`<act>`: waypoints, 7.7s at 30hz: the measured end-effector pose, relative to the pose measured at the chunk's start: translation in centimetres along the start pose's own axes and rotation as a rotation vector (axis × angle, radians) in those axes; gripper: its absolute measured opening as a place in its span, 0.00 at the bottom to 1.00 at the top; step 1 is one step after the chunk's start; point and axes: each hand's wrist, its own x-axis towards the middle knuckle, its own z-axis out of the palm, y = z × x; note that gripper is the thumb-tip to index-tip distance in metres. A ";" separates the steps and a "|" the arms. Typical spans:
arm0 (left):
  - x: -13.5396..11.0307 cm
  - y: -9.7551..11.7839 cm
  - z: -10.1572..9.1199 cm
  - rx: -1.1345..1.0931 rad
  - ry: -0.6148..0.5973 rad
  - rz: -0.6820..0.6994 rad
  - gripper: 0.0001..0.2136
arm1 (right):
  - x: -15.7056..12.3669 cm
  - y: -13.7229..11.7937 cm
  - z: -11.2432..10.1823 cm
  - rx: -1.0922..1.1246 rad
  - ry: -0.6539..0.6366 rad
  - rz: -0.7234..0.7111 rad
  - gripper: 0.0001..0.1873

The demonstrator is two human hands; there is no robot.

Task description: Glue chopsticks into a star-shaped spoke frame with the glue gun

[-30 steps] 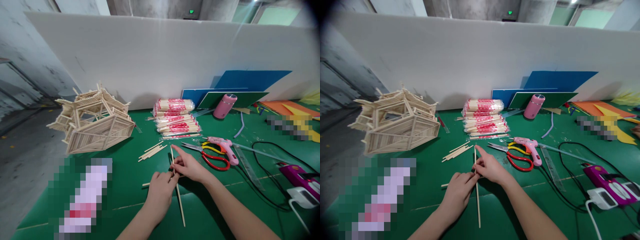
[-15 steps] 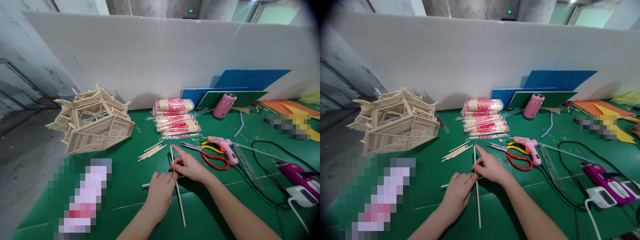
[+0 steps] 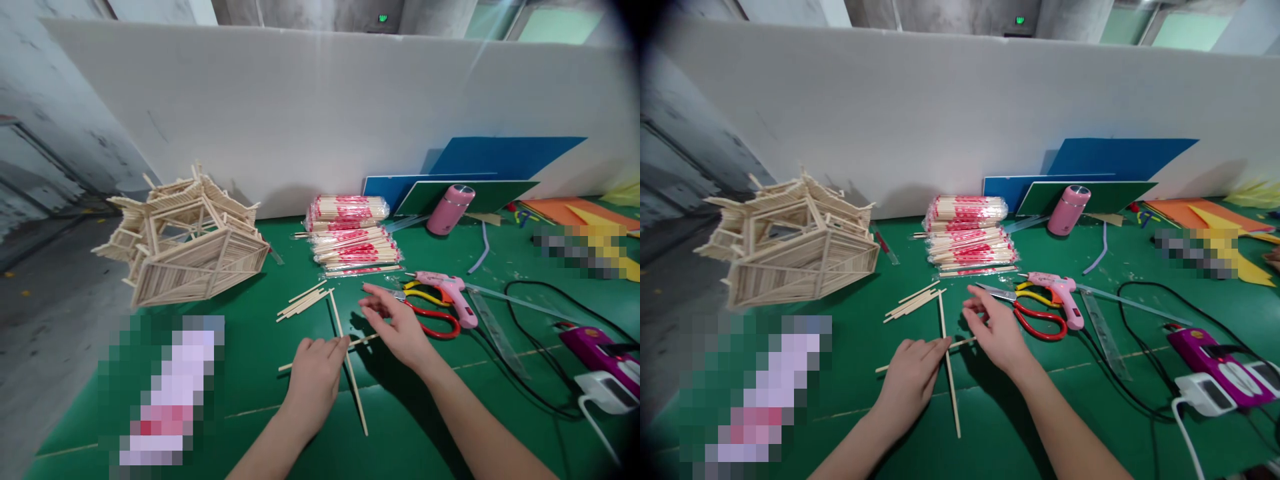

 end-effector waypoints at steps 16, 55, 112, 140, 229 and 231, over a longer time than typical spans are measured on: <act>-0.1 1.4 0.0 0.141 0.083 0.139 0.15 | 1.9 0.9 2.1 -0.035 -0.175 0.194 0.15; -0.2 1.3 0.4 0.039 0.055 0.136 0.17 | 3.7 -0.4 1.3 -0.205 -0.044 -0.162 0.09; 0.0 -0.4 0.1 -0.058 0.264 -0.027 0.16 | 2.7 -1.7 -1.8 -0.290 0.014 -0.021 0.19; 0.8 -0.2 -1.1 -0.725 0.244 -0.449 0.14 | -2.1 0.0 2.4 0.588 -0.062 0.506 0.16; 1.9 -0.1 -1.8 -1.174 -0.037 -0.603 0.12 | -2.2 6.7 -12.4 -0.898 0.474 0.267 0.21; 1.9 -0.2 -1.7 -1.175 -0.025 -0.610 0.12 | -2.2 7.4 -12.8 -0.927 0.397 0.322 0.22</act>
